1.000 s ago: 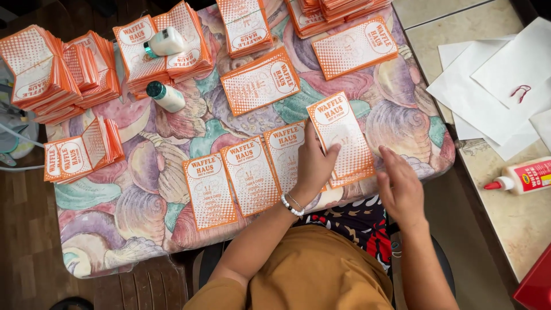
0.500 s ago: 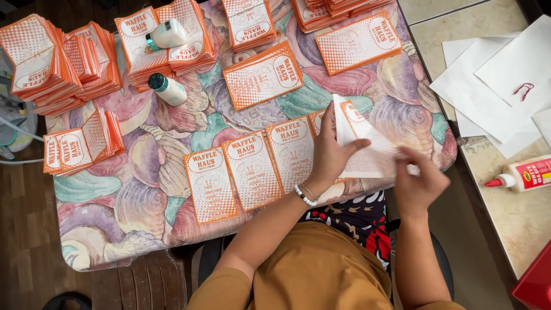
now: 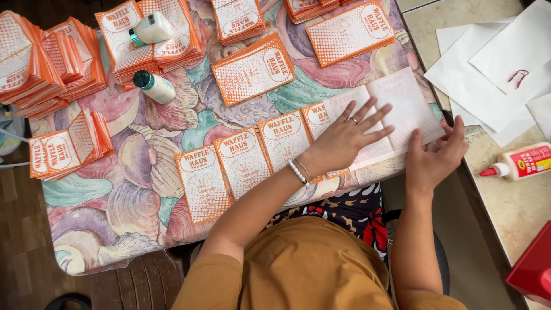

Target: Assembling paper bags by applying glue to the edges of paper templates and folding them.

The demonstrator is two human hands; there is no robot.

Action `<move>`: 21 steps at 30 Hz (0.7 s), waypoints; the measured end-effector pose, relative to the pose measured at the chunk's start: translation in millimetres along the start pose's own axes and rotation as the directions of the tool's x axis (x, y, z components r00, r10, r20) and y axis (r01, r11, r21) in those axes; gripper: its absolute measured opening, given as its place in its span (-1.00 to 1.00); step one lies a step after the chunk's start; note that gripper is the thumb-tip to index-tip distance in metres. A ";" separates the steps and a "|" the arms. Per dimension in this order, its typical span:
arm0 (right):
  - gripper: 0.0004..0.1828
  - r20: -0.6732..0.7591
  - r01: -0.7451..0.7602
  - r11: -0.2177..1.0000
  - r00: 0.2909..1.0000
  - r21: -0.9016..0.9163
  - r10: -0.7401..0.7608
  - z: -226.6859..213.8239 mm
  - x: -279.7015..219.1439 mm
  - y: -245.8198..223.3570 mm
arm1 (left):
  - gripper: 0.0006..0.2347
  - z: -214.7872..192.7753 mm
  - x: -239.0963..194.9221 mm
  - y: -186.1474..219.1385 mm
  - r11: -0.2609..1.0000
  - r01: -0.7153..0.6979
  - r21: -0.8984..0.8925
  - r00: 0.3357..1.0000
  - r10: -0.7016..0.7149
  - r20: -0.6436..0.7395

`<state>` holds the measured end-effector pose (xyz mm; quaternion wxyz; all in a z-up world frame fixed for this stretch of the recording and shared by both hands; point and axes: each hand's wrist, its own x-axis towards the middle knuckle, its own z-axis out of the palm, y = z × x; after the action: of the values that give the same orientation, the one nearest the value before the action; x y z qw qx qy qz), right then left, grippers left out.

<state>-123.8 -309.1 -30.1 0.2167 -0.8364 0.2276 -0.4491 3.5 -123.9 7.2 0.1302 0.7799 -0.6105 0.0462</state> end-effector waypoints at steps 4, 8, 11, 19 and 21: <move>-0.59 -0.184 0.207 0.965 0.954 -0.160 -0.235 -55.7 20.7 17.0 | -0.45 30.9 4.5 -14.5 0.989 -0.147 -0.004 0.972 0.145 0.183; -0.42 -0.239 -0.272 0.832 0.955 -0.483 0.173 -107.3 22.5 98.1 | -0.55 28.7 1.8 -13.1 0.993 -0.119 0.005 0.987 0.118 0.113; -0.21 -0.138 -0.516 0.767 0.852 -0.381 0.505 -117.5 29.6 136.2 | -0.59 35.1 2.6 -12.5 0.993 -0.111 0.032 0.993 0.110 0.040; -0.78 0.268 -0.804 0.594 0.576 0.016 0.772 -118.9 45.0 68.8 | -0.57 33.1 2.6 -17.4 0.994 -0.108 0.021 0.991 0.105 0.083; -0.84 0.301 -0.753 0.593 0.657 0.285 0.691 -116.2 39.3 55.0 | -0.57 34.9 1.9 -18.9 0.994 -0.102 -0.025 0.992 0.104 0.072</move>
<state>-213.5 -394.3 22.8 0.5576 -0.6440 0.4366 -0.2893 19.2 -130.6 -28.7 0.1132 0.7470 -0.6548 0.0177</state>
